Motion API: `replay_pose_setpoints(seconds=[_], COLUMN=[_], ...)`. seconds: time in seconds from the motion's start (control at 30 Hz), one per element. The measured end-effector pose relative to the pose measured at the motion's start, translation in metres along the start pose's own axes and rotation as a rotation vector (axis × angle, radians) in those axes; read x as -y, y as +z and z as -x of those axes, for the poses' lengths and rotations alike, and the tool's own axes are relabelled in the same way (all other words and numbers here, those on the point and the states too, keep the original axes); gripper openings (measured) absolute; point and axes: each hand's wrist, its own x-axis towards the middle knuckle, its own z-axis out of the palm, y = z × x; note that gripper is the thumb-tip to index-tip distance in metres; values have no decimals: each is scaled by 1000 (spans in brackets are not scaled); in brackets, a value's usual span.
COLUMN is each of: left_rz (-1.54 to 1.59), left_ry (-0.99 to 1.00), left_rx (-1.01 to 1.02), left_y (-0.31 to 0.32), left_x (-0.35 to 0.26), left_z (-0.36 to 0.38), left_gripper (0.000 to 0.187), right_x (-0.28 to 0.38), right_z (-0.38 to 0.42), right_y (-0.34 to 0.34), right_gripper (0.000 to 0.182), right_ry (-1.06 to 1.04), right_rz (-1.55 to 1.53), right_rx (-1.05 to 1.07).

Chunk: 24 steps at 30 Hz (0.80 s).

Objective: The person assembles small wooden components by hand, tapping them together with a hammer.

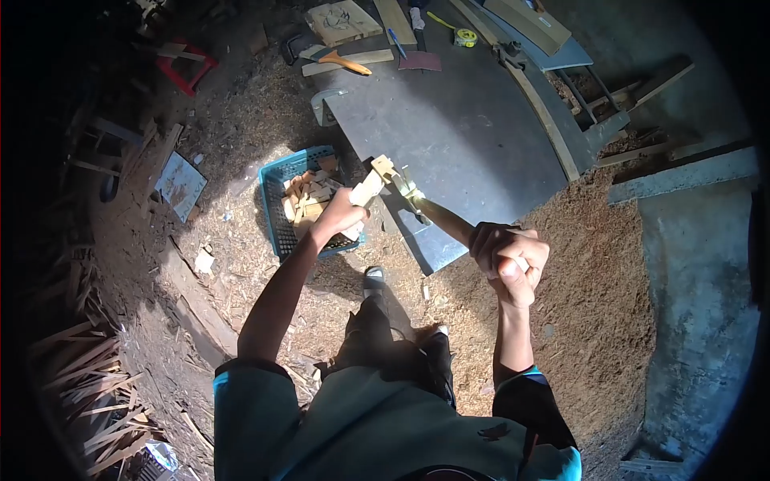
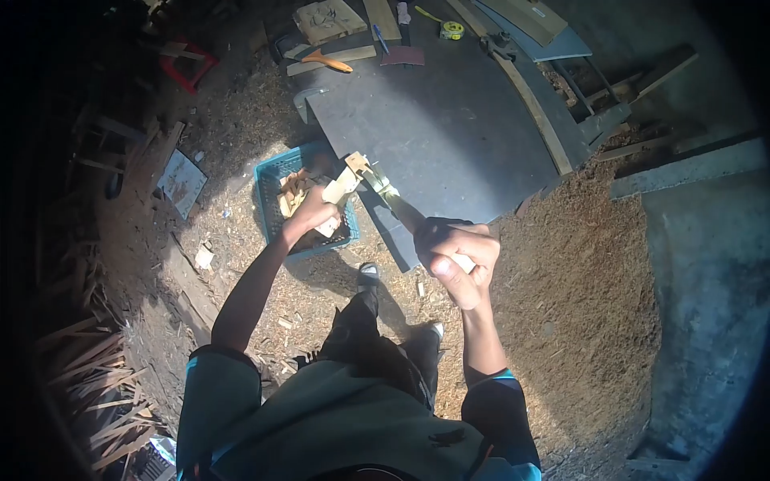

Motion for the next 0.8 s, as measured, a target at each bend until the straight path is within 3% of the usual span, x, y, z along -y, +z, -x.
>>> replay_pose_setpoints(seconds=[0.1,0.2,0.3,0.43,0.63,0.8], left_rz=[-228,-463,-679,-759,-705,-717], left_ry=[141,341,290,308,260,133], left_rx=[-178,-406,-417,-458,-446,-329], left_y=[12,50,76,81,75,68], left_x=[6,5,-11,-14,-5,-17], left_z=[4,13,25,29,20,25], left_gripper=[33,53,69,70,72,81], right_x=[-1,4,13,3,-17,-19], right_z=[44,77,49,-24,-77,-96], right_y=[-38,-68,-69,-57,-42,-40], right_gripper=[36,32,31,30,29,26], right_ry=[-118,-93,-49,185,450,524], right_rz=[-134,-205,-168,-204,-196,-265], right_rx=[-99,-278,-252,-269,-151,-170])
